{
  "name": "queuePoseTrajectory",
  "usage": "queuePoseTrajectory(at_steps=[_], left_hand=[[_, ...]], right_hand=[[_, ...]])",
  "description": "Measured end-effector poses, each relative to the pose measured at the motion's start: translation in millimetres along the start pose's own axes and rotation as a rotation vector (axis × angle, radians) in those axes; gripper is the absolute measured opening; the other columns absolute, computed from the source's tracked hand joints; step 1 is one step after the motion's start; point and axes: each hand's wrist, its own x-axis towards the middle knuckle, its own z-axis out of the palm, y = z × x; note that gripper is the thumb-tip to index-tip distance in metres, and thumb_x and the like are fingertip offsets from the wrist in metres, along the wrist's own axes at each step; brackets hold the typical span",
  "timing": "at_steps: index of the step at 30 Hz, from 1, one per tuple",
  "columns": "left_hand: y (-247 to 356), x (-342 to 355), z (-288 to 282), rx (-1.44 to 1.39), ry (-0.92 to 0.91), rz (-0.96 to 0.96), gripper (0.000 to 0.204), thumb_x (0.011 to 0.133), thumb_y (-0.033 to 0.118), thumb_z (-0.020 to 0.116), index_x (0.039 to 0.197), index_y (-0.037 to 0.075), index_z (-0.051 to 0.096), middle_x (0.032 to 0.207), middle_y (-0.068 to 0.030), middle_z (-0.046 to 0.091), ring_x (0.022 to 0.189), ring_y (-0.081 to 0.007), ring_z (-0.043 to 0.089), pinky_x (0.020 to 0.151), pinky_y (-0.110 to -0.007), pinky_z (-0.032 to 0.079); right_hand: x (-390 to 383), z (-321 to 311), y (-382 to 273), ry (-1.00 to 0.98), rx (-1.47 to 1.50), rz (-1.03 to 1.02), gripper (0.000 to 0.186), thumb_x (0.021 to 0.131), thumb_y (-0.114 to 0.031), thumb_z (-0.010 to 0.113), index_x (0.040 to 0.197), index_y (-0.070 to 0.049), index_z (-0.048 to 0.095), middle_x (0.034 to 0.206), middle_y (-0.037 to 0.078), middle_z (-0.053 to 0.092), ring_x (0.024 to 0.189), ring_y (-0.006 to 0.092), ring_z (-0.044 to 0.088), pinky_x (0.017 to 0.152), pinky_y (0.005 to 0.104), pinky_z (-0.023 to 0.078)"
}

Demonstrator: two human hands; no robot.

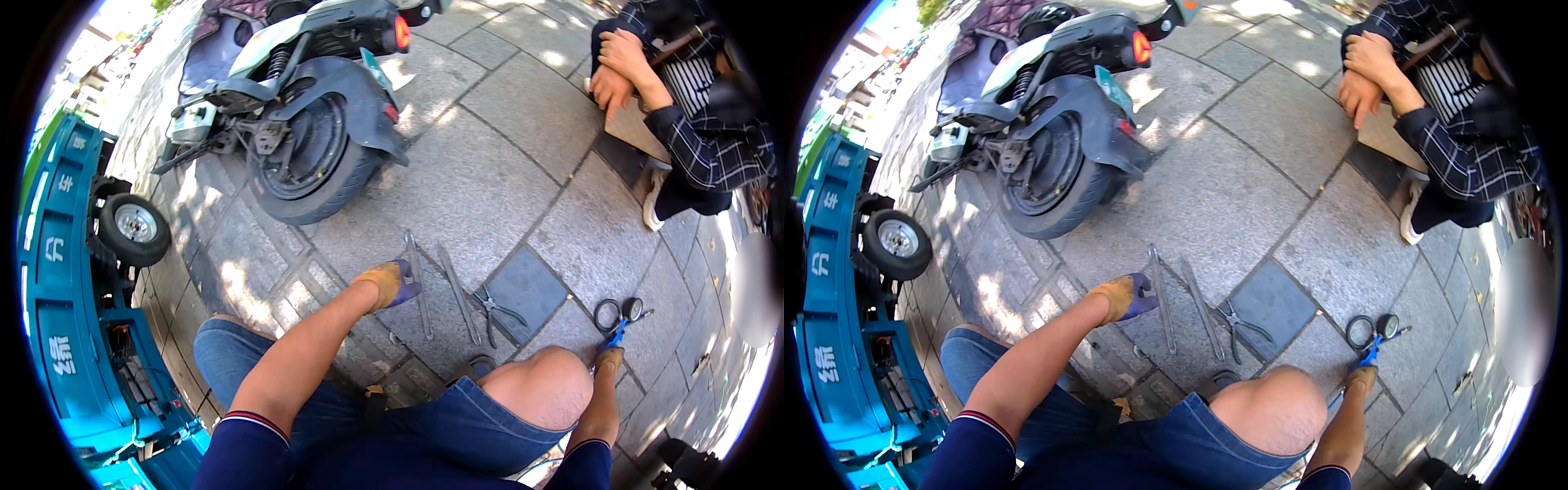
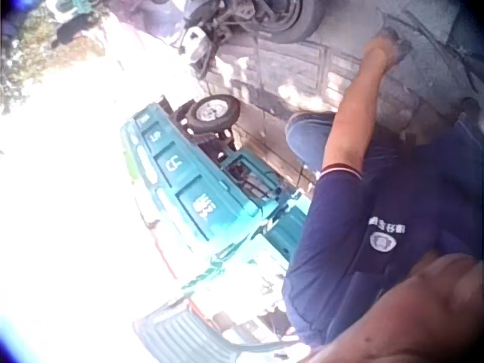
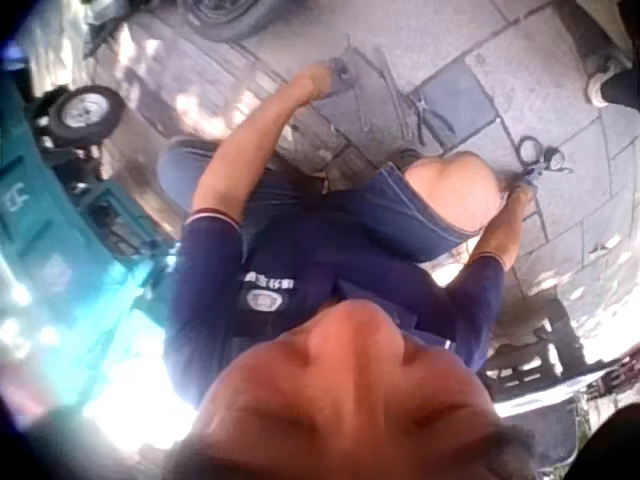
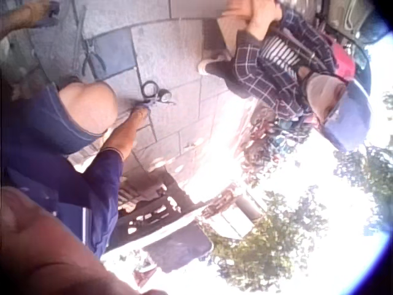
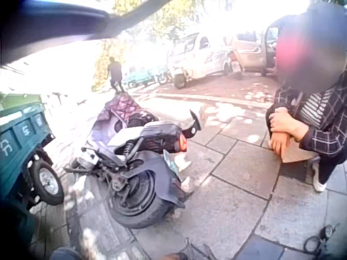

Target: The person kneels on the sidewalk and uses pliers to remove a small object from the scooter's rear tire. After removing the object, the person uses a pressure gauge and hose to inflate the tire. The person then removes the gauge and places the tools on the ground.

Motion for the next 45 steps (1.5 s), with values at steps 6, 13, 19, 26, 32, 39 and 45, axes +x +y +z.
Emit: queuePoseTrajectory(at_steps=[6,13,19,26,32,39,45], left_hand=[[-10,-35,-36,-0.064,-0.006,0.065,0.067,0.091,0.055,0.066,0.132,0.003,0.063,0.127,-0.0215,0.069,0.119,-0.0368,0.065,0.102,-0.041,0.049],[40,-43,-59,-0.524,-0.176,0.183,0.079,0.097,0.065,0.058,0.133,-0.005,0.058,0.120,-0.0225,0.068,0.110,-0.0299,0.068,0.089,-0.042,0.057],[67,-44,-84,-1.165,-0.450,0.155,0.106,0.095,0.078,0.047,0.157,-0.006,0.025,0.138,-0.0300,0.055,0.109,-0.0369,0.068,0.091,-0.052,0.059],[6,-76,-108,-1.699,-0.127,-0.009,0.107,0.097,0.076,0.046,0.159,-0.005,0.015,0.141,-0.0312,0.054,0.121,-0.0399,0.065,0.096,-0.051,0.057],[-23,-73,-100,-1.284,-0.150,-0.052,0.082,0.104,0.062,0.047,0.151,-0.004,0.037,0.137,-0.0257,0.060,0.113,-0.0364,0.069,0.092,-0.048,0.060],[-27,-55,11,-1.000,-0.612,-0.433,0.052,0.103,0.044,0.059,0.139,0.007,0.057,0.124,-0.0268,0.067,0.100,-0.0421,0.072,0.080,-0.054,0.062],[-53,-48,34,-0.616,-0.656,0.174,0.059,0.101,0.047,0.061,0.144,0.007,0.055,0.134,-0.0259,0.063,0.109,-0.0392,0.070,0.087,-0.052,0.061]], right_hand=[[-60,-17,-63,-0.169,-0.254,-0.563,0.020,0.084,-0.010,0.070,0.099,0.002,0.067,0.091,0.007,0.067,0.078,0.0182,0.057,0.071,0.0373,0.048],[-220,-48,-158,-0.339,-0.135,-1.269,0.022,0.083,0.002,0.071,0.103,-0.003,0.064,0.086,0.000,0.063,0.077,0.0106,0.053,0.069,0.0297,0.047],[-386,-51,-214,-0.628,-0.013,-1.268,0.024,0.088,0.000,0.072,0.112,-0.002,0.065,0.091,-0.001,0.065,0.079,0.0071,0.057,0.071,0.0248,0.049],[-475,-44,-233,-1.284,-0.301,-1.239,0.020,0.083,-0.012,0.079,0.096,-0.002,0.069,0.077,-0.001,0.067,0.067,0.0072,0.060,0.059,0.0249,0.047],[-495,-12,-209,-1.410,-0.370,-1.700,0.022,0.070,-0.020,0.085,0.073,-0.007,0.068,0.066,0.012,0.062,0.057,0.0277,0.062,0.055,0.0370,0.048],[-502,7,-192,-1.195,-0.597,-1.688,0.014,0.072,-0.014,0.082,0.081,-0.007,0.073,0.070,0.009,0.064,0.062,0.0225,0.063,0.058,0.0355,0.048],[-496,0,-195,-1.523,-0.272,-1.453,0.018,0.074,-0.014,0.088,0.082,-0.008,0.073,0.071,0.009,0.066,0.059,0.0236,0.060,0.057,0.0343,0.049]])
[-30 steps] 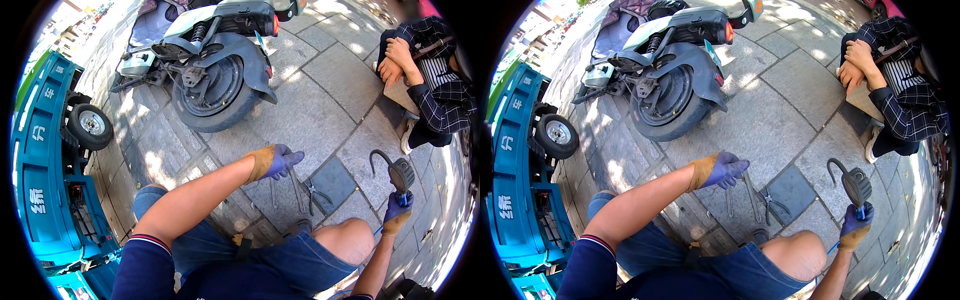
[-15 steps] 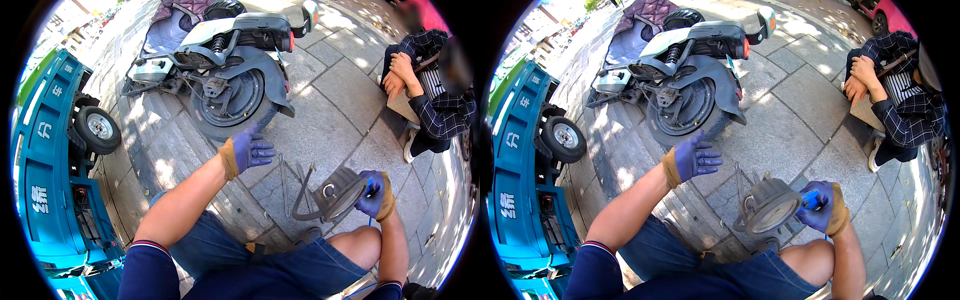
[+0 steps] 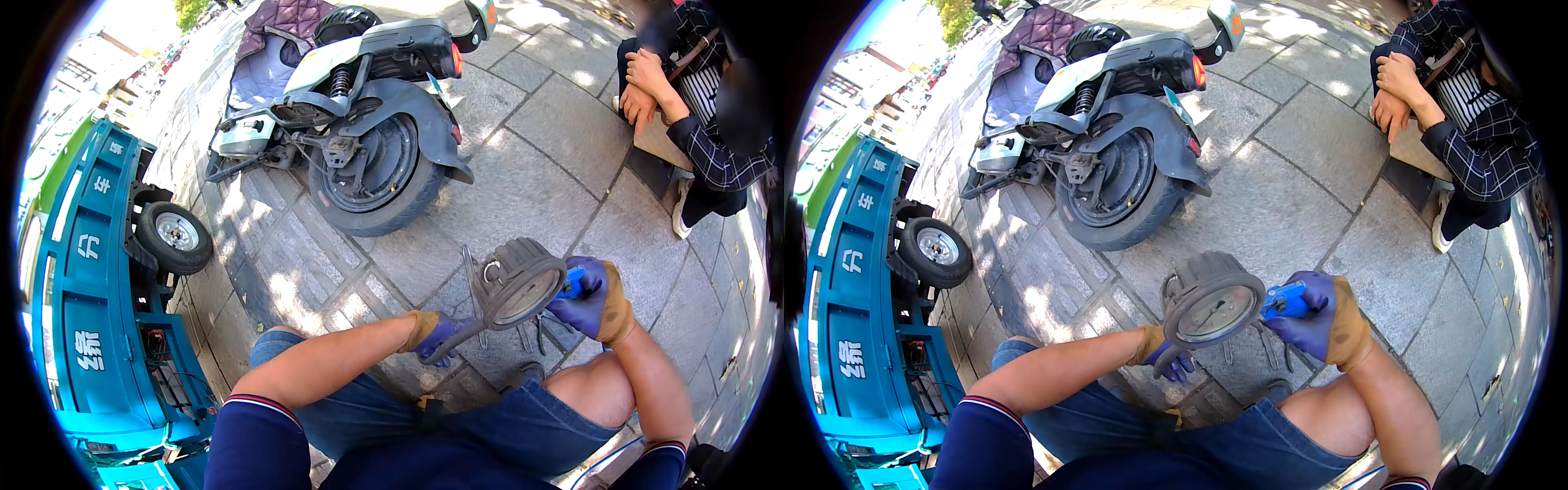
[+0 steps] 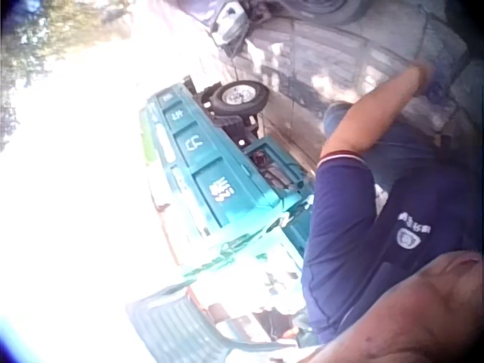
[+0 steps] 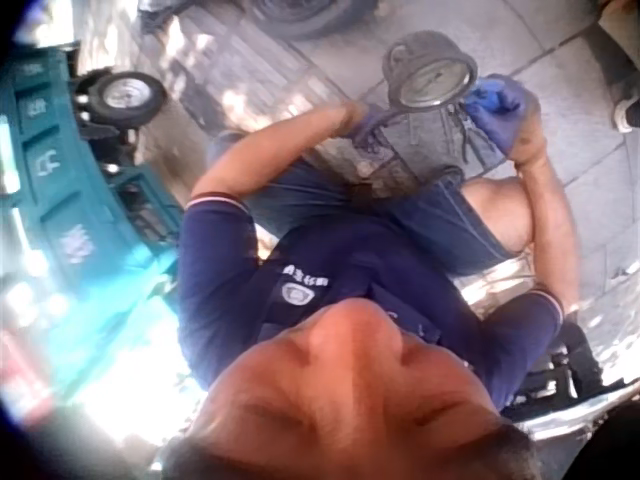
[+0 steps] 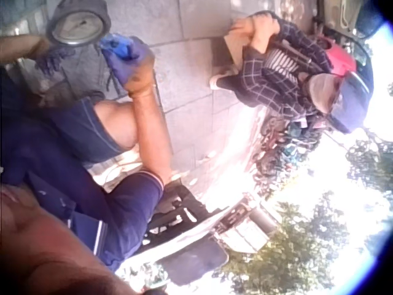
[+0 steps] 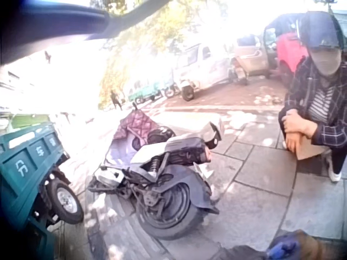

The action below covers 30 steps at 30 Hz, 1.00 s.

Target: The person kneels on the sidewalk and uses pliers to remove a small object from the scooter's rear tire. After removing the object, the person uses a pressure gauge and hose to inflate the tire. The person then removes the gauge and places the tools on the ground.

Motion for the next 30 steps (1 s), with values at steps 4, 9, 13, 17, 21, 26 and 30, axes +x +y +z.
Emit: queuePoseTrajectory(at_steps=[4,9,13,17,21,26,30], left_hand=[[-23,10,-13,0.786,0.321,-0.107,0.065,0.093,0.051,0.067,0.137,0.003,0.061,0.126,-0.0200,0.070,0.108,-0.0328,0.071,0.086,-0.046,0.059],[-14,-10,-39,0.650,0.415,-0.456,0.063,0.086,0.051,0.073,0.126,0.003,0.069,0.122,-0.0184,0.072,0.105,-0.0348,0.072,0.085,-0.044,0.059],[4,-20,-54,0.379,0.231,-0.575,0.061,0.081,0.051,0.078,0.118,0.003,0.075,0.119,-0.0172,0.075,0.102,-0.0363,0.072,0.083,-0.042,0.059],[-41,-19,-69,1.251,-0.067,0.239,0.034,0.085,0.034,0.082,0.113,0.017,0.075,0.104,-0.0149,0.075,0.091,-0.0329,0.072,0.072,-0.043,0.056],[6,-44,-67,0.180,0.437,0.156,0.037,0.086,0.007,0.074,0.123,0.005,0.068,0.101,-0.0127,0.073,0.080,-0.0250,0.073,0.064,-0.035,0.057],[102,-121,-54,-0.204,0.944,0.155,0.061,0.082,-0.009,0.061,0.142,0.001,0.055,0.111,-0.0129,0.068,0.075,-0.0217,0.071,0.058,-0.031,0.055],[98,-136,-68,-0.149,1.137,0.242,0.057,0.084,-0.007,0.058,0.141,0.001,0.057,0.110,-0.0127,0.069,0.073,-0.0188,0.070,0.056,-0.030,0.053]], right_hand=[[6,0,-3,-0.046,-0.009,-0.154,0.018,0.074,-0.015,0.088,0.081,-0.008,0.073,0.071,0.010,0.065,0.061,0.0238,0.063,0.057,0.0350,0.048],[2,-8,1,-0.008,-0.097,-0.153,0.019,0.074,-0.016,0.088,0.081,-0.008,0.072,0.069,0.011,0.062,0.060,0.0236,0.062,0.055,0.0359,0.047],[-9,-21,9,0.117,-0.018,0.012,0.019,0.073,-0.016,0.088,0.081,-0.007,0.073,0.070,0.009,0.062,0.060,0.0220,0.060,0.057,0.0344,0.047],[-3,-16,8,0.173,0.125,0.016,0.019,0.074,-0.015,0.087,0.083,-0.006,0.073,0.071,0.007,0.062,0.062,0.0182,0.059,0.059,0.0327,0.047],[-8,-30,11,0.124,0.047,0.030,0.015,0.076,-0.014,0.084,0.085,-0.006,0.074,0.071,0.006,0.063,0.061,0.0154,0.058,0.059,0.0313,0.047],[-11,-33,18,0.090,0.084,0.266,0.011,0.082,-0.011,0.078,0.089,-0.005,0.074,0.069,0.001,0.064,0.060,0.0072,0.053,0.057,0.0273,0.046],[-1,-27,31,0.088,0.104,0.375,0.008,0.086,-0.010,0.075,0.092,-0.005,0.074,0.069,-0.004,0.062,0.062,0.0033,0.051,0.056,0.0255,0.044]])
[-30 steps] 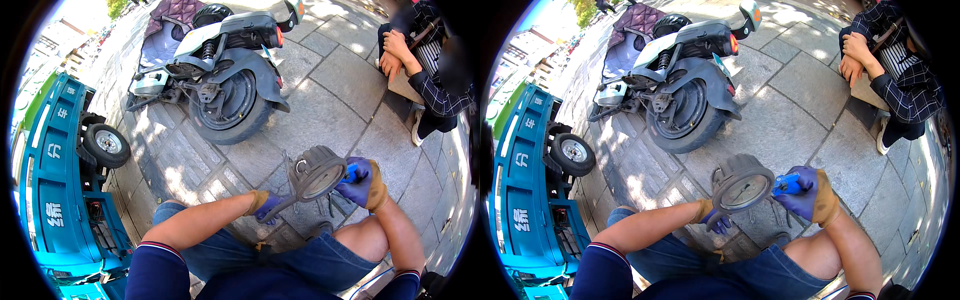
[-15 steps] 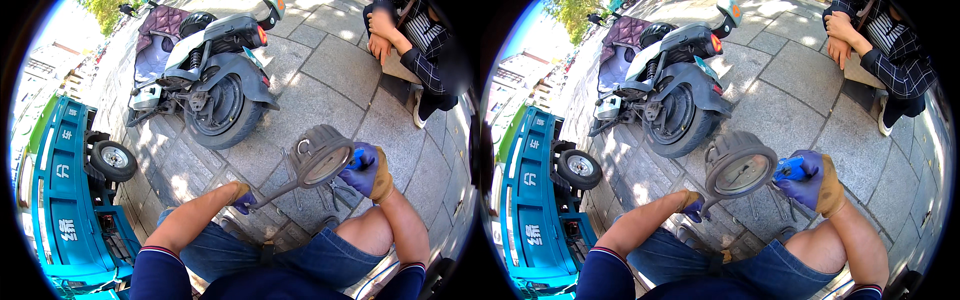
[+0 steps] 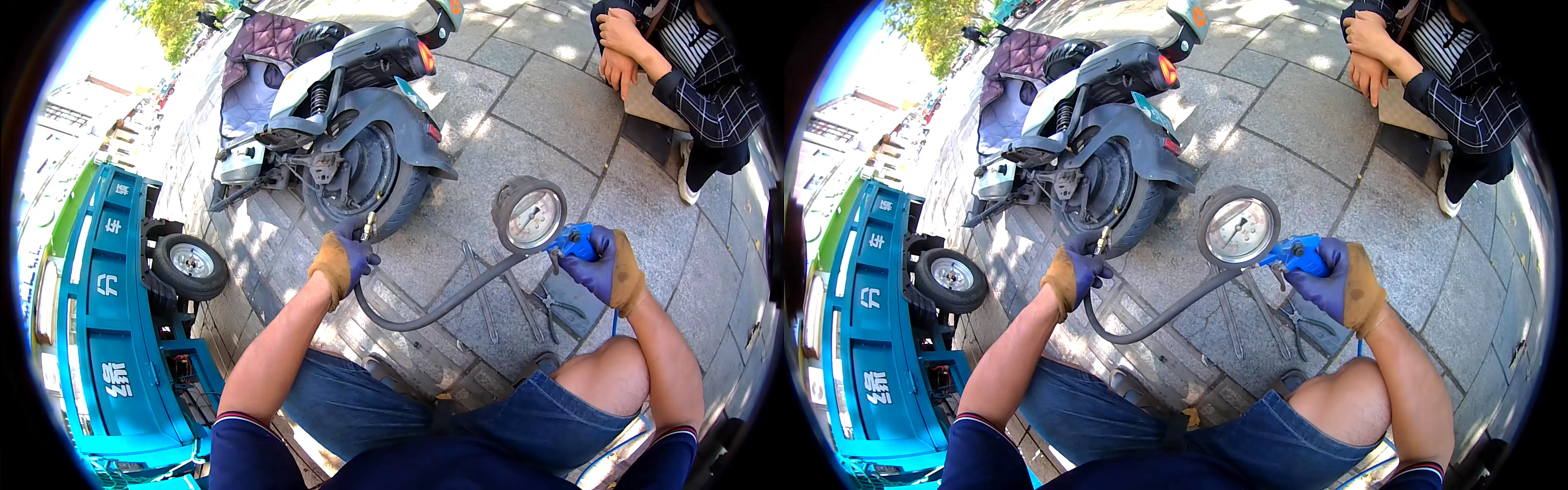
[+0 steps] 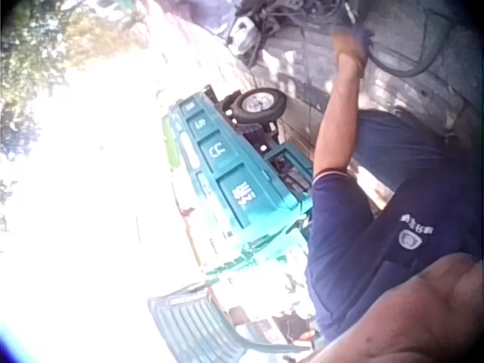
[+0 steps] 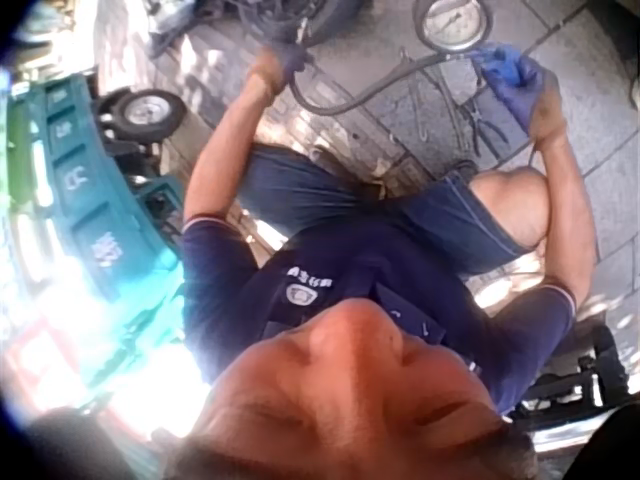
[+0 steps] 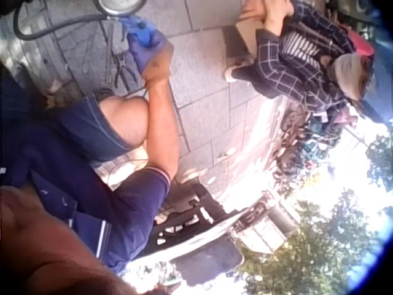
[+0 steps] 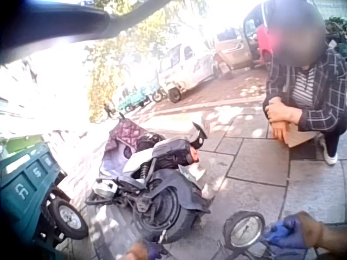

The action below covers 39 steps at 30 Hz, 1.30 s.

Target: The person kneels on the sidewalk and uses pliers to remove a small object from the scooter's rear tire. After removing the object, the person uses a pressure gauge and hose to inflate the tire. The person then removes the gauge and places the tools on the ground.

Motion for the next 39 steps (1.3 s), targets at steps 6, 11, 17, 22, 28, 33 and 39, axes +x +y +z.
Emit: queuePoseTrajectory(at_steps=[6,11,17,22,28,33,39], left_hand=[[4,30,4,-0.057,0.006,-0.031,0.050,0.086,-0.007,0.058,0.136,-0.006,0.056,0.108,-0.0157,0.072,0.079,-0.0222,0.075,0.058,-0.028,0.056],[8,43,13,-0.183,0.082,-0.075,0.042,0.090,-0.004,0.059,0.131,-0.010,0.057,0.108,-0.0177,0.072,0.081,-0.0243,0.075,0.058,-0.029,0.056],[-8,63,13,-0.645,0.012,-0.189,0.030,0.101,0.014,0.062,0.125,-0.005,0.060,0.102,-0.0193,0.072,0.078,-0.0253,0.075,0.056,-0.029,0.057],[-22,81,11,-0.734,0.034,-0.328,0.027,0.104,0.026,0.062,0.113,0.001,0.062,0.095,-0.0173,0.071,0.068,-0.0230,0.070,0.052,-0.027,0.055],[-11,85,26,-0.637,0.187,-0.346,0.025,0.099,0.026,0.069,0.109,0.003,0.064,0.091,-0.0143,0.070,0.066,-0.0237,0.067,0.053,-0.031,0.052],[-12,86,45,-0.520,0.356,-0.233,0.027,0.097,0.019,0.069,0.115,-0.001,0.069,0.105,-0.0149,0.071,0.071,-0.0246,0.067,0.061,-0.034,0.056],[-22,91,54,-0.541,0.383,-0.096,0.020,0.095,0.015,0.069,0.108,-0.001,0.068,0.090,-0.0110,0.068,0.060,-0.0230,0.063,0.058,-0.035,0.055]], right_hand=[[8,8,6,0.011,-0.059,0.053,0.011,0.086,-0.015,0.076,0.089,-0.005,0.073,0.067,-0.002,0.062,0.062,0.0045,0.052,0.056,0.0275,0.045],[7,6,9,0.018,-0.127,0.041,0.014,0.086,-0.017,0.077,0.088,-0.004,0.072,0.067,-0.001,0.062,0.061,0.0057,0.053,0.056,0.0290,0.046],[10,7,4,0.028,0.008,0.054,0.012,0.087,-0.015,0.076,0.093,-0.006,0.072,0.071,-0.003,0.063,0.064,0.0048,0.053,0.057,0.0281,0.045],[15,3,14,0.160,0.042,0.117,0.012,0.088,-0.015,0.076,0.093,-0.005,0.073,0.073,-0.003,0.064,0.065,0.0045,0.053,0.059,0.0264,0.045],[21,-2,27,0.173,0.197,0.137,0.013,0.089,-0.017,0.075,0.092,-0.004,0.073,0.073,-0.003,0.065,0.065,0.0041,0.053,0.059,0.0259,0.045],[27,-2,39,0.161,0.220,0.124,0.013,0.088,-0.017,0.076,0.091,-0.005,0.073,0.073,-0.003,0.065,0.064,0.0039,0.054,0.057,0.0255,0.045],[36,-3,46,0.142,0.219,0.171,0.012,0.088,-0.017,0.075,0.089,-0.006,0.072,0.070,-0.003,0.063,0.062,0.0042,0.054,0.056,0.0250,0.044]])
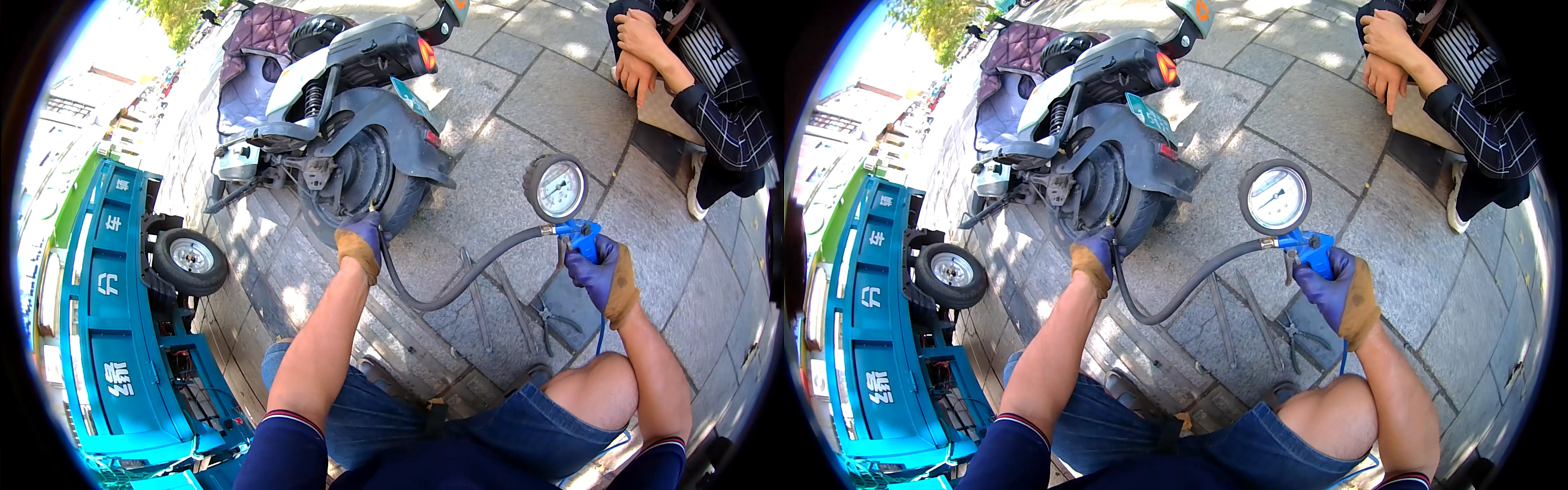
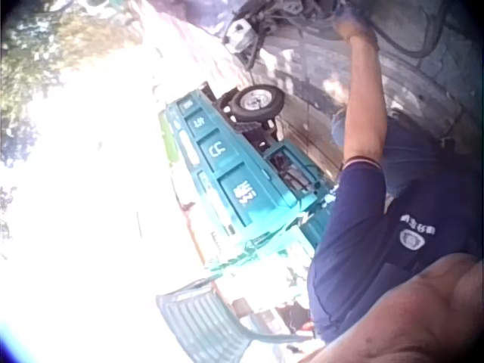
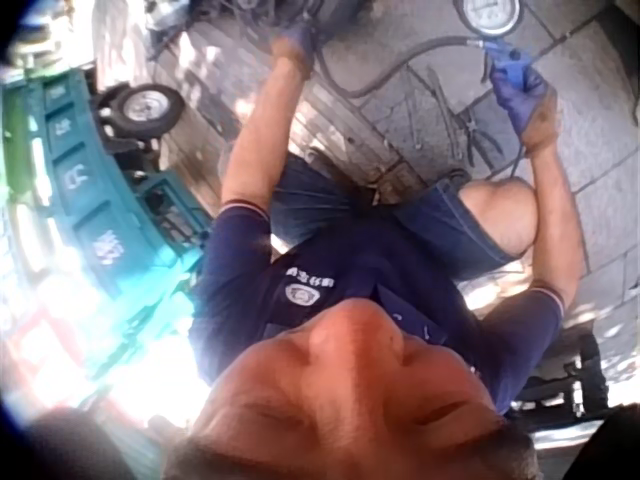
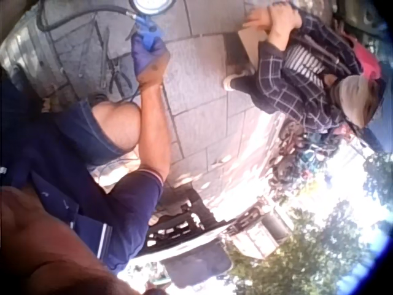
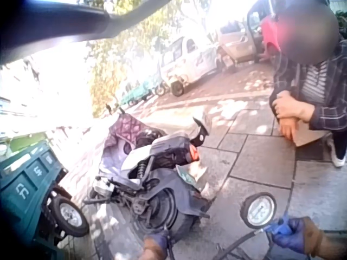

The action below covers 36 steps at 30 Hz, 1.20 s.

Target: The person kneels on the sidewalk and uses pliers to remove a small object from the scooter's rear tire. After removing the object, the person uses a pressure gauge and hose to inflate the tire. The person then removes the gauge and places the tools on the ground.

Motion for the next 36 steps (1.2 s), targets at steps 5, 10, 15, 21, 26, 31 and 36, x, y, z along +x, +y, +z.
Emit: queuePoseTrajectory(at_steps=[5,10,15,21,26,31,36], left_hand=[[0,10,-15,-0.114,-0.076,-0.054,0.014,0.093,0.012,0.072,0.100,0.003,0.064,0.078,-0.0078,0.063,0.054,-0.0214,0.060,0.053,-0.033,0.053],[-1,15,-15,-0.124,-0.109,-0.068,0.015,0.093,0.013,0.073,0.101,0.003,0.066,0.079,-0.0077,0.064,0.055,-0.0213,0.061,0.053,-0.034,0.054],[2,17,-9,-0.137,-0.111,-0.090,0.015,0.095,0.016,0.072,0.101,0.003,0.068,0.078,-0.0069,0.064,0.057,-0.0208,0.061,0.054,-0.034,0.054],[4,23,-19,-0.243,-0.157,-0.237,0.032,0.106,0.038,0.059,0.107,0.008,0.069,0.082,-0.0066,0.067,0.064,-0.0234,0.063,0.061,-0.033,0.054],[10,15,-48,-0.162,-0.332,-0.275,0.033,0.106,0.041,0.059,0.111,0.010,0.067,0.093,-0.0082,0.071,0.080,-0.0258,0.071,0.067,-0.036,0.055],[19,18,-72,0.109,-0.163,-0.242,0.031,0.103,0.037,0.063,0.115,0.008,0.067,0.101,-0.0102,0.072,0.080,-0.0242,0.070,0.068,-0.041,0.056],[-6,9,-77,0.397,0.009,0.121,0.033,0.096,0.033,0.071,0.110,0.002,0.070,0.097,-0.0133,0.075,0.084,-0.0241,0.070,0.075,-0.042,0.056]], right_hand=[[8,1,3,-0.036,0.026,0.033,0.011,0.088,-0.015,0.074,0.092,-0.005,0.072,0.071,-0.003,0.063,0.063,0.0047,0.055,0.057,0.0245,0.045],[8,8,-13,-0.142,0.169,0.046,0.017,0.088,-0.014,0.073,0.100,-0.002,0.070,0.079,0.000,0.066,0.071,0.0056,0.060,0.067,0.0247,0.050],[3,11,-41,-0.190,-0.074,0.094,0.042,0.084,-0.026,0.079,0.113,0.001,0.065,0.091,0.006,0.070,0.083,0.0117,0.065,0.076,0.0286,0.054],[8,12,-23,-0.128,-0.630,-0.001,0.087,0.075,-0.043,0.085,0.138,0.006,0.049,0.102,0.019,0.072,0.095,0.0342,0.071,0.088,0.0399,0.055],[11,13,-11,-0.090,-0.763,-0.011,0.095,0.077,-0.038,0.082,0.149,0.007,0.039,0.105,0.025,0.071,0.101,0.0408,0.070,0.091,0.0439,0.055],[19,16,-5,-0.024,-0.622,0.042,0.093,0.078,-0.033,0.079,0.150,0.007,0.036,0.102,0.025,0.070,0.100,0.0373,0.071,0.089,0.0437,0.055],[21,26,-3,0.032,-0.631,-0.040,0.092,0.080,-0.033,0.079,0.151,0.007,0.036,0.100,0.022,0.069,0.096,0.0361,0.070,0.088,0.0426,0.054]])
